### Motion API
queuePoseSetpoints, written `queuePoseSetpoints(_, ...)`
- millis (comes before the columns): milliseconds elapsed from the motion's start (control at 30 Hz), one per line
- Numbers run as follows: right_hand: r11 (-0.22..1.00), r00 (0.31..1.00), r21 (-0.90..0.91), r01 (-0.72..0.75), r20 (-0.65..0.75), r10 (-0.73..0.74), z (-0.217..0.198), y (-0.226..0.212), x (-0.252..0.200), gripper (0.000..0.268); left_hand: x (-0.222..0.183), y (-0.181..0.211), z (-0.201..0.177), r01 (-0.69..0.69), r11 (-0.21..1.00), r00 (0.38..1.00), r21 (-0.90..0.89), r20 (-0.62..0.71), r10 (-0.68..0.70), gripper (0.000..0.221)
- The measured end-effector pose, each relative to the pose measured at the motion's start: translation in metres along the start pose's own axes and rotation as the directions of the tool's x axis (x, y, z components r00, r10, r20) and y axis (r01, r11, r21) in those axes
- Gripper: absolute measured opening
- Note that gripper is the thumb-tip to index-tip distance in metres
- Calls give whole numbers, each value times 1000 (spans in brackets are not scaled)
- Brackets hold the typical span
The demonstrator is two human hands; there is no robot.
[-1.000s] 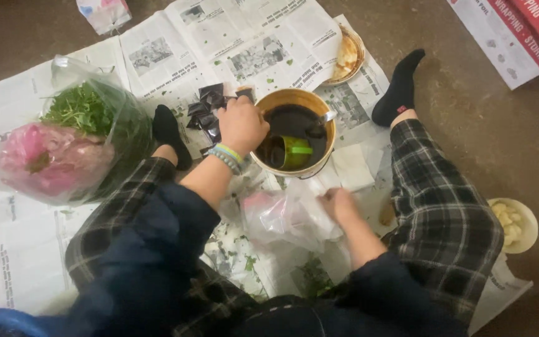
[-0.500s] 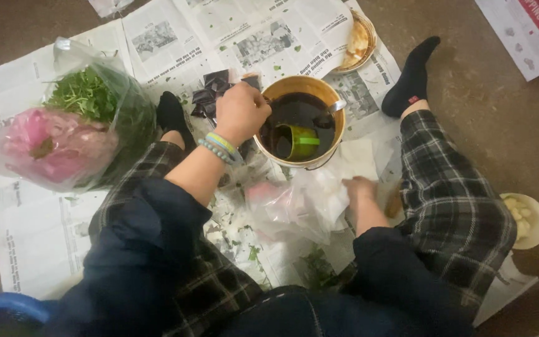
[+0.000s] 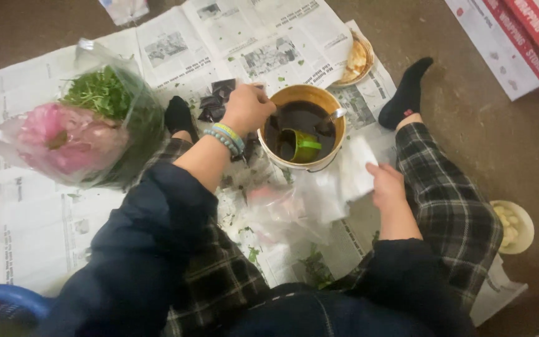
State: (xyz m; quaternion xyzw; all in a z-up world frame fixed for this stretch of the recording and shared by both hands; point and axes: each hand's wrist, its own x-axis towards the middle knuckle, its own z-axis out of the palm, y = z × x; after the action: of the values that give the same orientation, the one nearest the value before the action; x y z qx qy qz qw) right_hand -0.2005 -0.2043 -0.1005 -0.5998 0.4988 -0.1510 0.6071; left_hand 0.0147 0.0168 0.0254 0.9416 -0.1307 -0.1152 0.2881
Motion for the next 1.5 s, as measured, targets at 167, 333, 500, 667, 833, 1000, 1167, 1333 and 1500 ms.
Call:
queuePoseSetpoints(167,915,963,362,-181,253,90,-6,-26,-7,39,1,-1,-2,20,1000,999,2,27,-20,19)
queuePoseSetpoints(333,741,914,570,-354,380,143,-15,-28,-11,25,-18,-1,2,97,994,994,-57,57,-94,18)
queuePoseSetpoints(500,658,859,637,-402,511,29,-11,-30,-13,32,-25,1,0,43,990,997,-134,65,-35,19)
queuePoseSetpoints(667,657,829,621,-428,558,12,9,-60,-60,25,-45,23,-16,71,962,995,-264,80,-52,18)
queuePoseSetpoints(833,623,764,620,-476,643,-56,49,-70,-81,22,-57,24,0,124,917,991,-379,86,-98,19)
queuePoseSetpoints(1000,471,739,684,-556,667,-96,82,-107,-110,33,-74,32,3,62,902,997,-426,64,-39,21)
queuePoseSetpoints(1167,461,757,683,-566,652,-37,93,-110,-96,31,-92,41,-4,11,898,995,-440,89,32,22)
queuePoseSetpoints(1333,491,809,713,-500,587,-29,99,-81,-76,22,-103,43,-8,-17,928,990,-372,123,68,18)
queuePoseSetpoints(1500,545,828,737,-398,545,-133,83,-118,-109,29,-116,43,-17,-102,815,995,-570,-47,92,30)
